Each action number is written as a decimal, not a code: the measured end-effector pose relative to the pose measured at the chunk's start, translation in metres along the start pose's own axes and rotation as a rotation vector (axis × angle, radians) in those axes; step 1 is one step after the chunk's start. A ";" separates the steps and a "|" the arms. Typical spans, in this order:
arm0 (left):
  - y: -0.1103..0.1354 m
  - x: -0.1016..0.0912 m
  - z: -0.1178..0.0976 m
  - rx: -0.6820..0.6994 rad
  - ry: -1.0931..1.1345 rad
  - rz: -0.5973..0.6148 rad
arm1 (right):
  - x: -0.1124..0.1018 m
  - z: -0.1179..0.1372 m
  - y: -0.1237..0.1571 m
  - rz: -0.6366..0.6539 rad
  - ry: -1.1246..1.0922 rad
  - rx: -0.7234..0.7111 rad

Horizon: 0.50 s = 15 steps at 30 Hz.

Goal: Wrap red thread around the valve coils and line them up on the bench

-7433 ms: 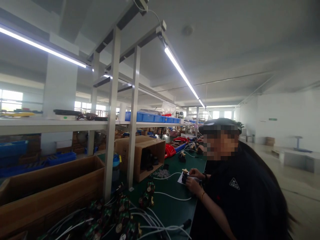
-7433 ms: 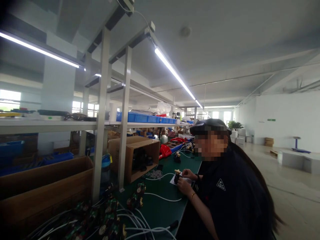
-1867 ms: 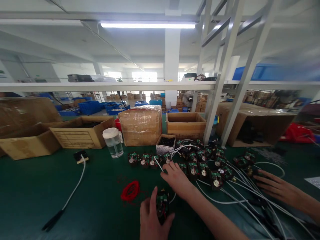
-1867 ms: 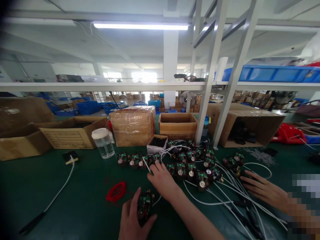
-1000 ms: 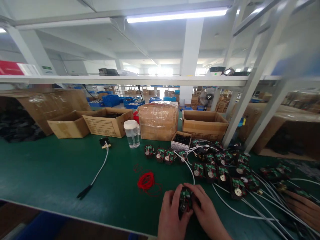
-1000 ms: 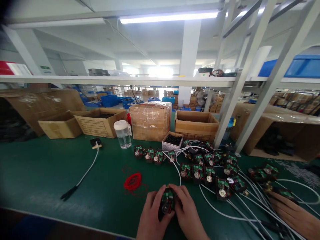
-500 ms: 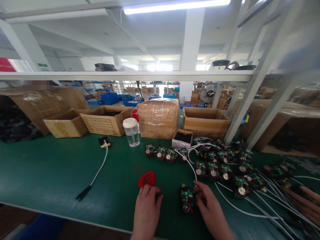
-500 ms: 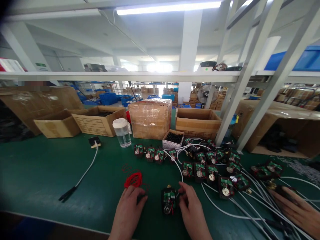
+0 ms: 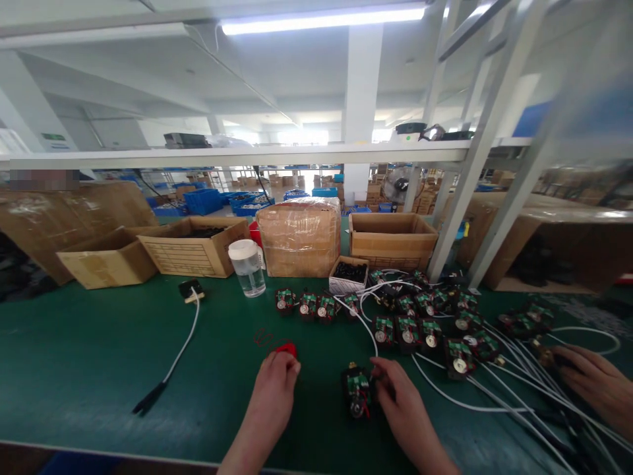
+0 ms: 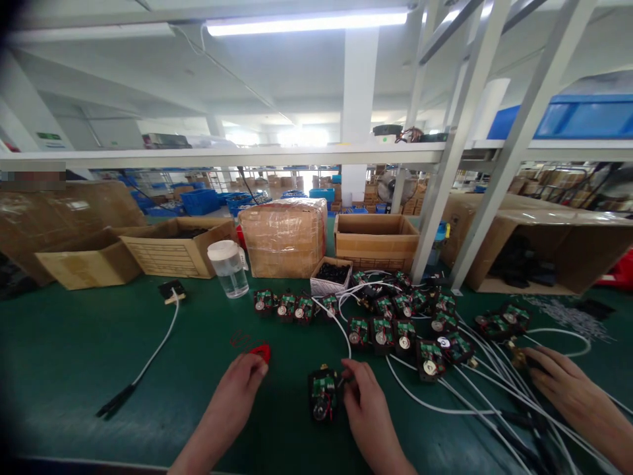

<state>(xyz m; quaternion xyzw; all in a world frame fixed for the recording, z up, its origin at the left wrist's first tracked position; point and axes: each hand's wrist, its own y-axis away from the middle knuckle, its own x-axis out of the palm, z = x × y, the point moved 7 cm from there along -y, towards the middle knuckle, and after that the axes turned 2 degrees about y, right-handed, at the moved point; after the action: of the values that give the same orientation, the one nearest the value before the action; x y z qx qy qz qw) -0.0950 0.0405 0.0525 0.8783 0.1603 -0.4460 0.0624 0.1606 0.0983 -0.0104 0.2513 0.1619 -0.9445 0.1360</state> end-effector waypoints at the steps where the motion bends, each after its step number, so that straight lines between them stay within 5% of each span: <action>1: -0.002 -0.009 -0.002 0.001 0.028 -0.011 | 0.000 -0.001 0.000 -0.005 -0.005 -0.003; 6: -0.011 -0.041 -0.012 -0.017 0.268 0.000 | -0.012 0.004 -0.005 -0.088 -0.036 -0.025; 9: -0.011 -0.049 -0.015 -0.055 0.389 0.034 | -0.023 0.034 -0.019 -0.118 -0.044 -0.108; 15: -0.007 -0.055 -0.021 -0.146 0.586 0.104 | 0.009 0.113 -0.064 0.167 -0.076 -0.156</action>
<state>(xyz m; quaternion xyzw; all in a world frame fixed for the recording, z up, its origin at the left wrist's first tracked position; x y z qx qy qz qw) -0.1115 0.0396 0.1092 0.9698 0.1580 -0.1572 0.0990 0.0822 0.1123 0.0930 0.2167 0.2083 -0.9233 0.2391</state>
